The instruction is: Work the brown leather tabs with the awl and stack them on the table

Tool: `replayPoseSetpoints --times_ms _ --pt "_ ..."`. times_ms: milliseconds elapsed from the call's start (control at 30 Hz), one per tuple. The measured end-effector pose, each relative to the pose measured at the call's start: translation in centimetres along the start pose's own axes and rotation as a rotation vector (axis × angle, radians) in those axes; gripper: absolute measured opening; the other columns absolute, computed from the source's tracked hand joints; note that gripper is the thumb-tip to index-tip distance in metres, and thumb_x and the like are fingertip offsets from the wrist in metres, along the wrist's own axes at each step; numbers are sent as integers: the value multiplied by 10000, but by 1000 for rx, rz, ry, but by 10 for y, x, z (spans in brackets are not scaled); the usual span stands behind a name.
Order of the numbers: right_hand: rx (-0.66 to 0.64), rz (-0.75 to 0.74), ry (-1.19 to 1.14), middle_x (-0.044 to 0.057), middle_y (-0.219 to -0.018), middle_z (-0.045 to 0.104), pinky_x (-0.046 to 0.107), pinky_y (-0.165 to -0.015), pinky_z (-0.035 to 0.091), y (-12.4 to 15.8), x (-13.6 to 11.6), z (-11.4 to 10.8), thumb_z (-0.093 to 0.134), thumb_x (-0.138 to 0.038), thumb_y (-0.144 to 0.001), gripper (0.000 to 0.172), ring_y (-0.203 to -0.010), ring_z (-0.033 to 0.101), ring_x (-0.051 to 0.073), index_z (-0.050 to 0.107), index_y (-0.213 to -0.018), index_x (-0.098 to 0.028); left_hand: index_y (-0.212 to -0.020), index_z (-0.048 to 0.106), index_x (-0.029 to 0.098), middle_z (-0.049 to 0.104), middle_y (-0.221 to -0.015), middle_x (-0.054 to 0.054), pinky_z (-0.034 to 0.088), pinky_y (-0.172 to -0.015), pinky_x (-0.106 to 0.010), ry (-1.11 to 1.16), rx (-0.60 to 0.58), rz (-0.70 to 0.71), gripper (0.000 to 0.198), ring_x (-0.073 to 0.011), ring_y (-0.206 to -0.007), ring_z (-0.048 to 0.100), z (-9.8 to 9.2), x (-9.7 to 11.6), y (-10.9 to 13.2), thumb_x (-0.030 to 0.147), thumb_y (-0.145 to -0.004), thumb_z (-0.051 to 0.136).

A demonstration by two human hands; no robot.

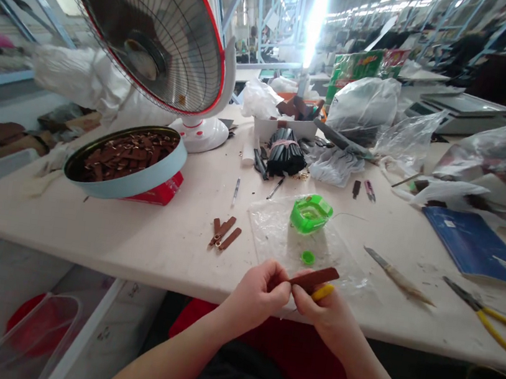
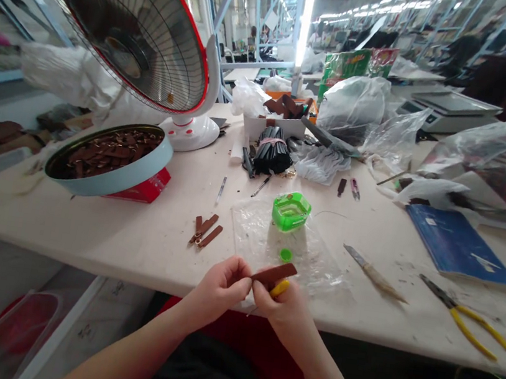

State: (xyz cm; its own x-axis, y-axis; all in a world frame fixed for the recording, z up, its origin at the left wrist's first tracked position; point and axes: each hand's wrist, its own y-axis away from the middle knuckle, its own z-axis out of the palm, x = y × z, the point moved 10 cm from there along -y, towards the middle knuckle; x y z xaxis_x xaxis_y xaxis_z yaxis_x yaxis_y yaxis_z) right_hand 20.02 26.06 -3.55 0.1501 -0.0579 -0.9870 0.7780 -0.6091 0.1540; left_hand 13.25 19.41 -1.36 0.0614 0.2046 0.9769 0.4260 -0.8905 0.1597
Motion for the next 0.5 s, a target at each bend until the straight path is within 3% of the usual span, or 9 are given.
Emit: replayPoseSetpoints --times_ms 67,233,333,400,500 --pt "7 6 -19 -39 -512 411 240 -467 299 -4 4 3 581 -434 -705 279 -486 369 102 499 -650 -174 -689 442 175 420 -596 54 317 -498 -195 -124 51 13 50 -76 -548 385 -20 -4 -6 197 -732 454" --pt "142 -44 -73 -36 -542 466 227 -482 329 -6 5 -15 477 -543 -795 404 -503 399 109 518 -953 -173 -716 492 174 524 -669 18 389 -602 -214 -590 464 -6 143 -106 -643 510 -129 -25 -18 264 -798 416" --pt "102 -52 -16 -31 -544 463 229 -497 358 -6 7 -14 467 -565 -798 406 -513 420 113 527 -900 -177 -644 523 167 537 -599 3 346 -530 -235 -738 534 -64 184 -128 -565 506 -174 -40 -20 287 -773 470" --pt "9 -40 24 -27 -552 467 234 -520 388 -7 13 -7 465 -570 -797 407 -527 449 121 535 -891 -180 -698 574 165 546 -590 0 337 -525 -244 -834 560 -59 199 -140 -551 506 -198 -32 -20 345 -760 516" --pt "-21 -2 57 -19 -574 489 230 -524 404 -11 26 -12 476 -567 -793 405 -541 479 127 545 -928 -191 -910 586 175 597 -752 -28 381 -642 -264 -964 645 21 282 -161 -687 540 -244 14 -22 414 -795 489"
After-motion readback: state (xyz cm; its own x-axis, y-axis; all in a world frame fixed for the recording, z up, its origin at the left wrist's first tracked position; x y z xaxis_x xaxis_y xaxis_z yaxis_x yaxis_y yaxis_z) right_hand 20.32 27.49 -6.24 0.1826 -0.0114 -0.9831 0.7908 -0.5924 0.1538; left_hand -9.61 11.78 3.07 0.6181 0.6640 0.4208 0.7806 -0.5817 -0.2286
